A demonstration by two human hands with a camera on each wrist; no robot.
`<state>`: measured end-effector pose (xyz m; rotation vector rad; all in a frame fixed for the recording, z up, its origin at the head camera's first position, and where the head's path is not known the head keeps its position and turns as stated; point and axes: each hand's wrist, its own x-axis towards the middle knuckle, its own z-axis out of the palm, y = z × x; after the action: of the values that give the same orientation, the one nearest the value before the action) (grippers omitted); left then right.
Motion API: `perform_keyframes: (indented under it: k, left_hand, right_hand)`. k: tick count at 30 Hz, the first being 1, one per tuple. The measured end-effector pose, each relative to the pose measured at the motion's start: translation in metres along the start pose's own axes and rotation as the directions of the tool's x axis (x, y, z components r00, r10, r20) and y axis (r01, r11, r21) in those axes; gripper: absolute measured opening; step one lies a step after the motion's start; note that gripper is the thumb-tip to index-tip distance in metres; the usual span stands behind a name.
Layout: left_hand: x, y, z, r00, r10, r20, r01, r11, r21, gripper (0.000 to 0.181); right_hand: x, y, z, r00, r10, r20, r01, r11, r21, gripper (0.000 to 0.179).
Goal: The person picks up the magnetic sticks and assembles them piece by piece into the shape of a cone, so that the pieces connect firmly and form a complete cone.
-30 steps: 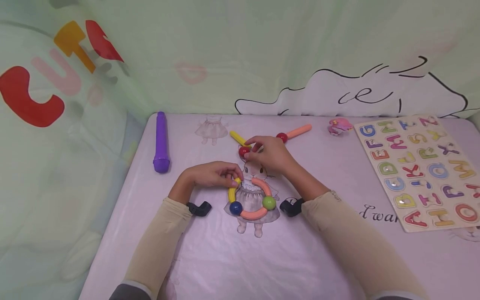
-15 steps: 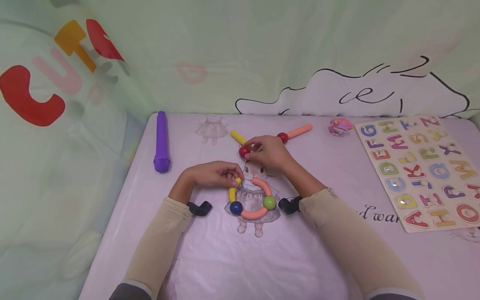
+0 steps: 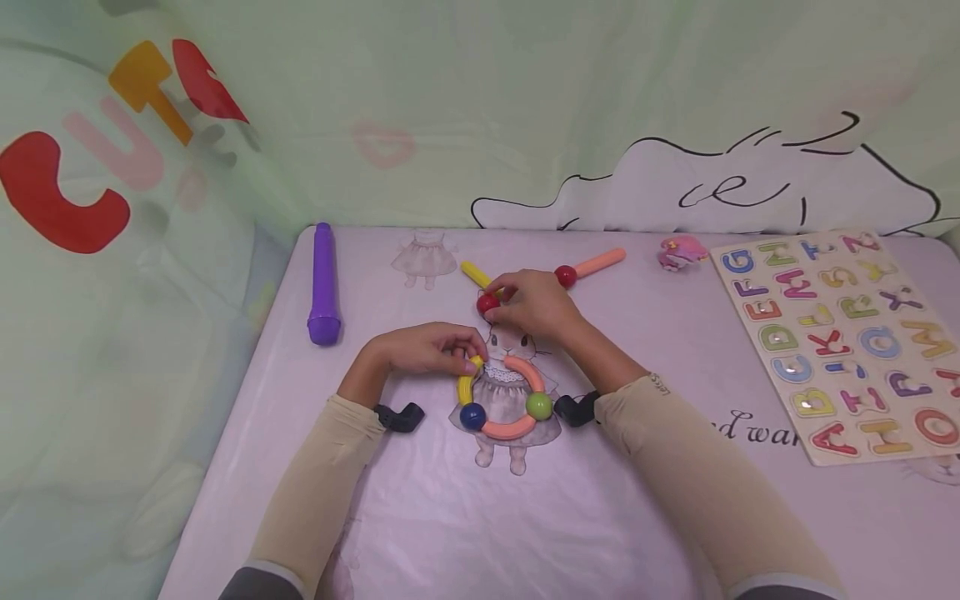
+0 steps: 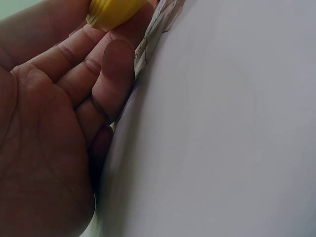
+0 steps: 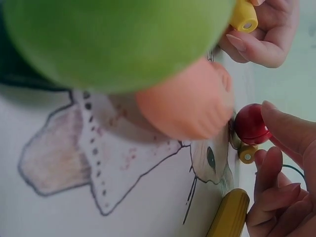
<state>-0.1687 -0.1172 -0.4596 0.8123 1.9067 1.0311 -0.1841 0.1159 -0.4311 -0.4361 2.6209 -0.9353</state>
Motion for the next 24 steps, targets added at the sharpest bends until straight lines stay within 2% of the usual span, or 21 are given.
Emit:
perform_keyframes:
  k: [11, 24]
  left_hand:
    - [-0.0002, -0.0008, 0.0006, 1.000, 0.006, -0.005, -0.006, 1.000, 0.002, 0.024]
    - [-0.0005, -0.0006, 0.0003, 1.000, 0.003, -0.005, -0.003, 1.000, -0.007, 0.023]
  right_hand:
    - [0.0006, 0.0006, 0.0023, 0.999, -0.031, -0.021, 0.031, 1.000, -0.002, 0.033]
    - [0.0002, -0.0026, 0.0050, 1.000, 0.007, 0.008, -0.007, 1.000, -0.005, 0.033]
